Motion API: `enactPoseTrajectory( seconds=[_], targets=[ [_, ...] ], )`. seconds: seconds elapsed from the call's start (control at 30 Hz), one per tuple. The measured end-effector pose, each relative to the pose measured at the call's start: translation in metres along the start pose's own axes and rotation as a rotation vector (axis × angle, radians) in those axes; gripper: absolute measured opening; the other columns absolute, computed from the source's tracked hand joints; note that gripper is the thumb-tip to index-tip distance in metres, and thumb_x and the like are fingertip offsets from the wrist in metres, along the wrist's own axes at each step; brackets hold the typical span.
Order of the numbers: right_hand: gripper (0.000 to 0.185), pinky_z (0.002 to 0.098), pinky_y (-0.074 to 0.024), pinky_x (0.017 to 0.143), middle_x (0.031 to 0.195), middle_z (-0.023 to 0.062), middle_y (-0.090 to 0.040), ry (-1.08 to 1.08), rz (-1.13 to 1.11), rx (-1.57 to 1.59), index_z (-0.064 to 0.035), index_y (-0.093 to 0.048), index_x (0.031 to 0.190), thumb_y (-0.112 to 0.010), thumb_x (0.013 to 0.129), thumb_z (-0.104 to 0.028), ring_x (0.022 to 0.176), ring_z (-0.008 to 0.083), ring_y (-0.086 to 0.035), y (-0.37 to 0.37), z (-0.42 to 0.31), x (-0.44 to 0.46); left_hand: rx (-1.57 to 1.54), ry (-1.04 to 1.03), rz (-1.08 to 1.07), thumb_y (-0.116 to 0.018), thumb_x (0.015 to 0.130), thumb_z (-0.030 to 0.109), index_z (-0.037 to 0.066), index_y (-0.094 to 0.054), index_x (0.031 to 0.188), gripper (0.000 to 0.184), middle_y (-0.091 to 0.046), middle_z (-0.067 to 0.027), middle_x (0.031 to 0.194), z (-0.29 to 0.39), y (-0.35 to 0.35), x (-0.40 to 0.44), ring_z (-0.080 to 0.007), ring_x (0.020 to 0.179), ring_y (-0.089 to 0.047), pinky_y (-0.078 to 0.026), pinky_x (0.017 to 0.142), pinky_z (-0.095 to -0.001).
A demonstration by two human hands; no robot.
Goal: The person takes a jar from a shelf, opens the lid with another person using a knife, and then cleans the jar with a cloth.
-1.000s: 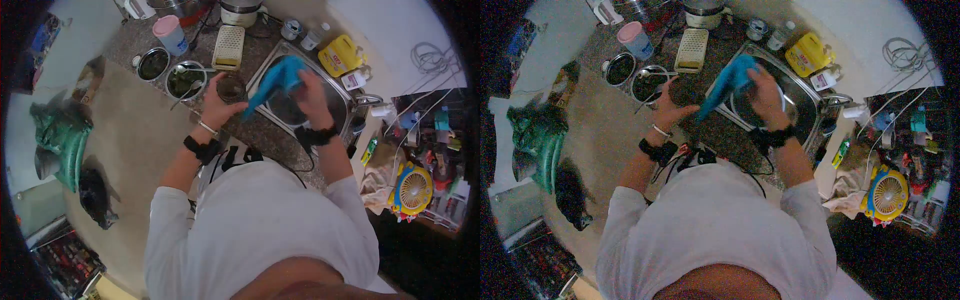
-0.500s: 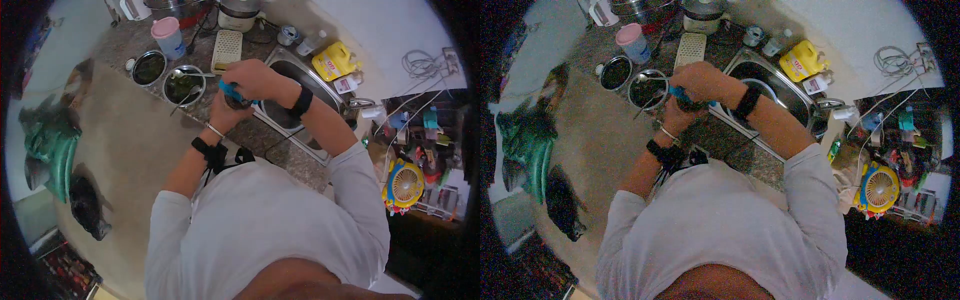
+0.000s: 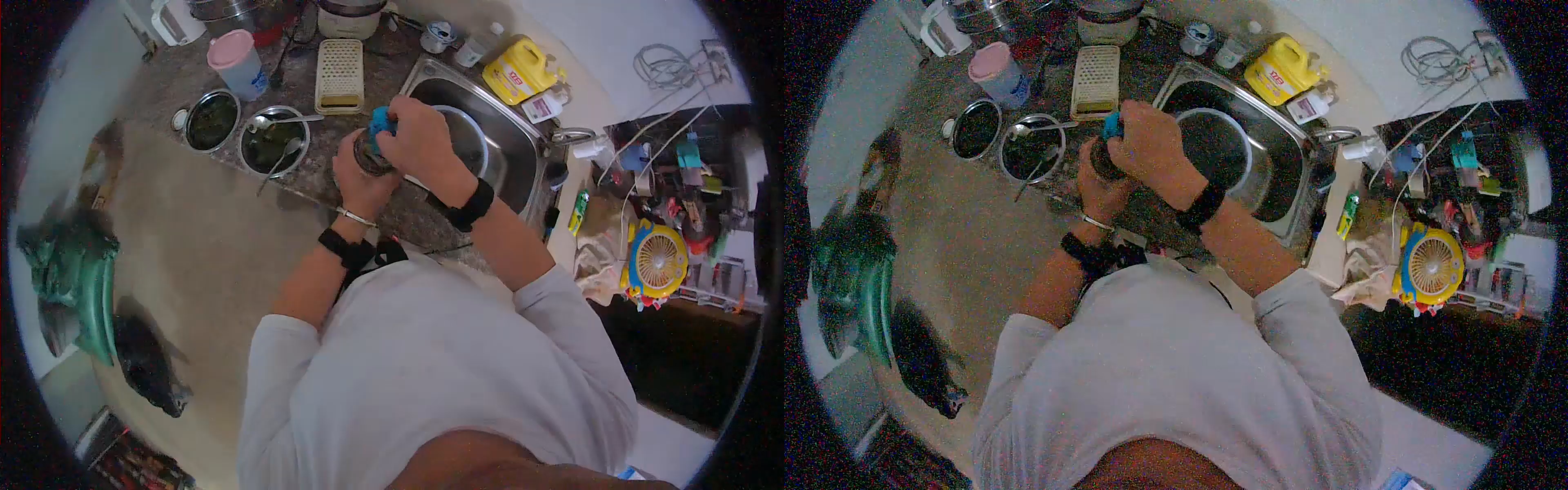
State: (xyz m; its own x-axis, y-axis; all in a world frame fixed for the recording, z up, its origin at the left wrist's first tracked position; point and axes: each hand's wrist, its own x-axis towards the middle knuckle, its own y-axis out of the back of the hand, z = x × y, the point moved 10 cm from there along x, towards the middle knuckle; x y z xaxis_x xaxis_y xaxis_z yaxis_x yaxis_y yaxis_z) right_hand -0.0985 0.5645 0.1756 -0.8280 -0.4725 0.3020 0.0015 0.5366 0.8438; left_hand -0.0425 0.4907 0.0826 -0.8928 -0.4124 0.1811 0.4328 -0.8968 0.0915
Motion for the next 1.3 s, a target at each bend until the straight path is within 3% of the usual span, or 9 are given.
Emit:
enactPoseTrajectory(
  seconds=[0.2, 0.4, 0.63, 0.77, 0.93, 1.0, 1.07, 1.17, 1.3],
  targets=[
    [0.021, 0.039, -0.0418, 0.057, 0.073, 0.0138, -0.051, 0.311, -0.047, 0.066, -0.0019, -0.048, 0.077, -0.055, 0.059, -0.008, 0.068, 0.0329, -0.052, -0.002, -0.027, -0.001, -0.055, -0.032, -0.056, -0.078, 0.045, 0.024, 0.004, -0.041, 0.105, 0.073, -0.049, -0.0098, 0.094, -0.01, 0.016, 0.005, -0.0262, 0.089, -0.048, -0.038, 0.08, -0.0356],
    [0.021, 0.0391, -0.042, 0.056, 0.072, 0.0101, -0.05, 0.641, -0.298, 0.028, -0.0053, -0.049, 0.081, -0.054, 0.061, -0.009, 0.067, 0.0303, -0.053, -0.023, -0.065, 0.002, 0.011, -0.008, -0.673, -0.08, 0.044, 0.024, 0.003, -0.043, 0.103, 0.072, -0.052, -0.0086, 0.094, 0.008, -0.002, 0.014, -0.0212, 0.089, -0.051, -0.04, 0.079, -0.0324],
    [0.022, 0.0398, -0.044, 0.054, 0.074, 0.0127, -0.053, 0.375, -0.264, -0.209, -0.0033, -0.049, 0.081, -0.055, 0.063, -0.015, 0.064, 0.0319, -0.054, -0.026, -0.05, -0.001, 0.061, -0.052, -0.25, -0.078, 0.045, 0.018, 0.003, -0.047, 0.098, 0.063, -0.055, -0.0094, 0.091, -0.001, -0.002, 0.007, -0.0234, 0.084, -0.053, -0.042, 0.074, -0.0337],
    [0.022, 0.0419, -0.0437, 0.055, 0.069, 0.0178, -0.054, -0.056, -0.152, -0.184, -0.0013, -0.047, 0.078, -0.054, 0.063, -0.016, 0.064, 0.0341, -0.054, -0.007, -0.009, -0.01, 0.118, -0.228, -0.013, -0.078, 0.043, 0.017, 0.003, -0.045, 0.101, 0.068, -0.053, -0.0126, 0.091, -0.009, -0.003, -0.005, -0.0291, 0.085, -0.051, -0.04, 0.075, -0.0377],
    [0.02, 0.0428, -0.0426, 0.056, 0.067, 0.0195, -0.053, -0.145, -0.078, -0.117, -0.0012, -0.046, 0.077, -0.053, 0.062, -0.014, 0.065, 0.0358, -0.053, 0.002, 0.001, -0.015, 0.008, -0.132, -0.031, -0.078, 0.044, 0.016, 0.004, -0.043, 0.104, 0.07, -0.052, -0.0111, 0.091, -0.013, -0.002, -0.014, -0.0285, 0.086, -0.049, -0.039, 0.076, -0.0383],
    [0.02, 0.0419, -0.0422, 0.058, 0.07, 0.018, -0.053, -0.027, -0.165, -0.085, -0.002, -0.045, 0.078, -0.052, 0.062, -0.011, 0.068, 0.0351, -0.053, -0.007, -0.008, -0.011, 0.07, -0.106, -0.066, -0.078, 0.044, 0.015, 0.004, -0.043, 0.104, 0.07, -0.053, -0.0106, 0.092, 0.011, 0.012, 0.002, -0.0281, 0.086, -0.05, -0.039, 0.076, -0.0374],
    [0.02, 0.0414, -0.0422, 0.057, 0.071, 0.0167, -0.053, 0.117, -0.166, -0.064, -0.0026, -0.046, 0.078, -0.053, 0.062, -0.01, 0.068, 0.0346, -0.053, -0.01, -0.015, -0.01, -0.186, 0.103, -0.609, -0.077, 0.047, 0.014, 0.004, -0.043, 0.104, 0.067, -0.054, -0.0103, 0.091, 0.011, -0.005, 0.001, -0.0269, 0.083, -0.053, -0.042, 0.073, -0.0344],
    [0.02, 0.0406, -0.0426, 0.055, 0.071, 0.014, -0.052, 0.353, -0.213, -0.049, -0.0037, -0.046, 0.079, -0.053, 0.061, -0.01, 0.066, 0.0332, -0.053, -0.025, -0.031, -0.006, -0.09, -0.004, -0.839, -0.077, 0.048, 0.015, 0.004, -0.044, 0.102, 0.065, -0.056, -0.0104, 0.089, -0.001, -0.019, 0.01, -0.0235, 0.078, -0.056, -0.044, 0.068, -0.0313],
    [0.02, 0.0402, -0.0435, 0.053, 0.068, 0.0117, -0.051, 0.494, -0.307, -0.167, -0.0054, -0.046, 0.079, -0.054, 0.062, -0.011, 0.063, 0.0307, -0.055, -0.023, -0.048, 0.0, 0.084, -0.142, -0.615, -0.076, 0.049, 0.017, 0.004, -0.046, 0.098, 0.059, -0.057, -0.0096, 0.086, 0.019, -0.013, 0.012, -0.021, 0.074, -0.056, -0.045, 0.066, -0.0309]
  ],
)
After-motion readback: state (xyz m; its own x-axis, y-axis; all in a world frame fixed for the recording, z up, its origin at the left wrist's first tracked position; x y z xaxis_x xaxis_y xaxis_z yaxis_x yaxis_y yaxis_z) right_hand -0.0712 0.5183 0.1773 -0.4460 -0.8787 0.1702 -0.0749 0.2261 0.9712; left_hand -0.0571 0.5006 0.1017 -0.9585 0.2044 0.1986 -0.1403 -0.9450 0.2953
